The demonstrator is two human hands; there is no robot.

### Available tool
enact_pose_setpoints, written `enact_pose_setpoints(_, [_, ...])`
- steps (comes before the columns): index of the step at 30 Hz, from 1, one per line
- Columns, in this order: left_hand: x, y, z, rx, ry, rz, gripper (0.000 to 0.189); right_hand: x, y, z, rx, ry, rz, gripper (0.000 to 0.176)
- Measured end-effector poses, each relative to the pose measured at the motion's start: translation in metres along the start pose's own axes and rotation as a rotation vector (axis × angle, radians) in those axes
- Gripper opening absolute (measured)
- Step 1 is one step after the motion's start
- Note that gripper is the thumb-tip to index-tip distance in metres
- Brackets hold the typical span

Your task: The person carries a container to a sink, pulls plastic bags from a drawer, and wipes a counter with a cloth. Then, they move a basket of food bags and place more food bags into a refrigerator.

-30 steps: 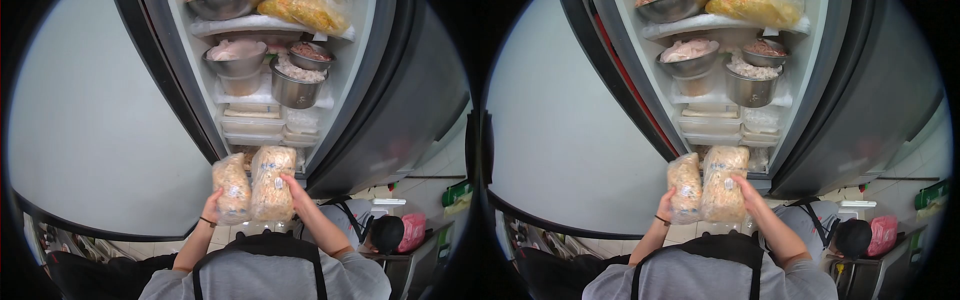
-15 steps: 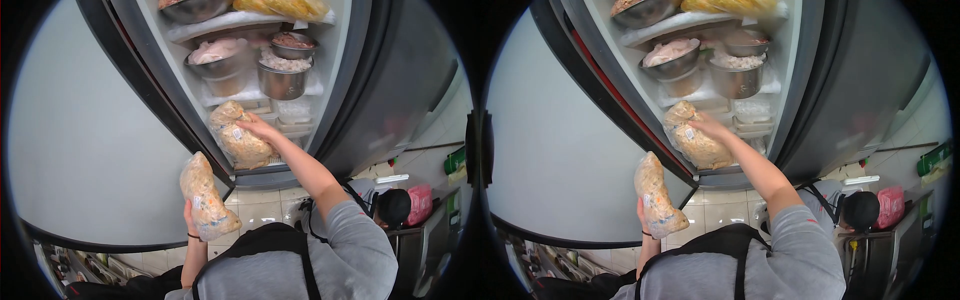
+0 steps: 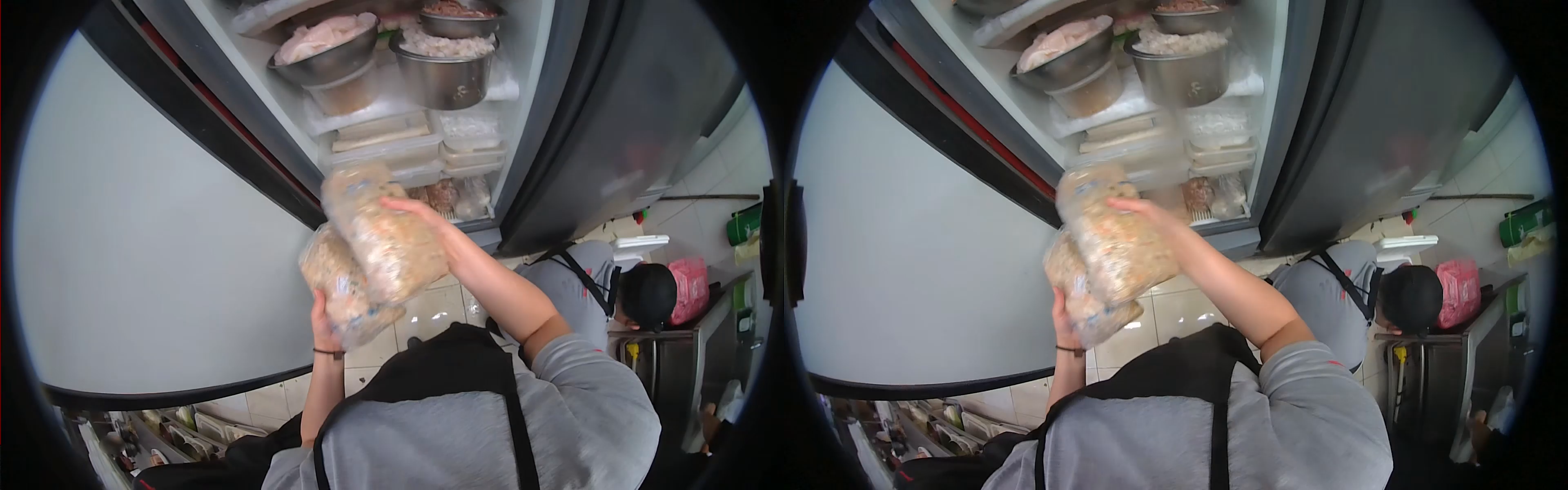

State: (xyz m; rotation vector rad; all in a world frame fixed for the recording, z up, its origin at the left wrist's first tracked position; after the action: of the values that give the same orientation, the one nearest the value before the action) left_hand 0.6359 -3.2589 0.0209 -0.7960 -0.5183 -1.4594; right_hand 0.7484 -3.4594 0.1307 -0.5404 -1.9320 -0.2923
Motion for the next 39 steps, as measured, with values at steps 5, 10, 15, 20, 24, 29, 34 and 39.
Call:
enact_pose_setpoints(5, [0.011, 0.028, -0.017, 0.054, -0.144, -0.142, 0.076, -0.015, 0.042, 0.051, -0.225, -0.626, 0.056, 0.055])
enact_pose_setpoints(10, [0.019, 0.024, -0.035, 0.015, -0.128, -0.027, 0.072, -0.026, 0.031, 0.063, -0.250, -1.175, 0.165, 0.067])
enact_pose_setpoints(15, [0.018, 0.015, -0.034, -0.036, -0.166, -0.018, 0.069, -0.013, 0.021, 0.031, -0.188, -1.935, 0.482, 0.064])
enact_pose_setpoints(20, [0.021, 0.009, -0.020, -0.113, -0.226, -0.113, 0.068, -0.014, 0.040, -0.092, -1.086, -2.271, 0.933, 0.038])
enact_pose_setpoints(24, [0.028, 0.005, -0.020, -0.144, -0.225, -0.138, 0.068, -0.059, 0.074, -0.130, -0.498, -2.404, 0.834, 0.025])
enact_pose_setpoints(29, [0.047, 0.008, -0.006, -0.132, -0.221, -0.193, 0.067, -0.063, 0.069, -0.113, -0.843, -2.466, 0.930, 0.009])
enact_pose_setpoints(34, [0.079, 0.018, 0.012, -0.080, -0.228, -0.276, 0.067, -0.043, 0.025, -0.060, -0.816, -2.440, 0.851, 0.004])
enact_pose_setpoints(39, [0.125, 0.038, 0.039, -0.022, -0.233, -0.363, 0.066, -0.022, -0.004, -0.033, -0.629, -2.333, 0.644, 0.021])
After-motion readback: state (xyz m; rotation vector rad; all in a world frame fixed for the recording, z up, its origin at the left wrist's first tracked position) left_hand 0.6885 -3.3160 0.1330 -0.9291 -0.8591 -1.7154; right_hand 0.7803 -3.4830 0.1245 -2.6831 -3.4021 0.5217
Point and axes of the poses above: each hand's wrist, its own y-axis towards the middle knuckle, its own x-axis out of the palm, z = x × y, the point moved 4 cm from there along y, towards the middle knuckle, and after that the axes turned 7 degrees about -z, right-handed, at the moved point
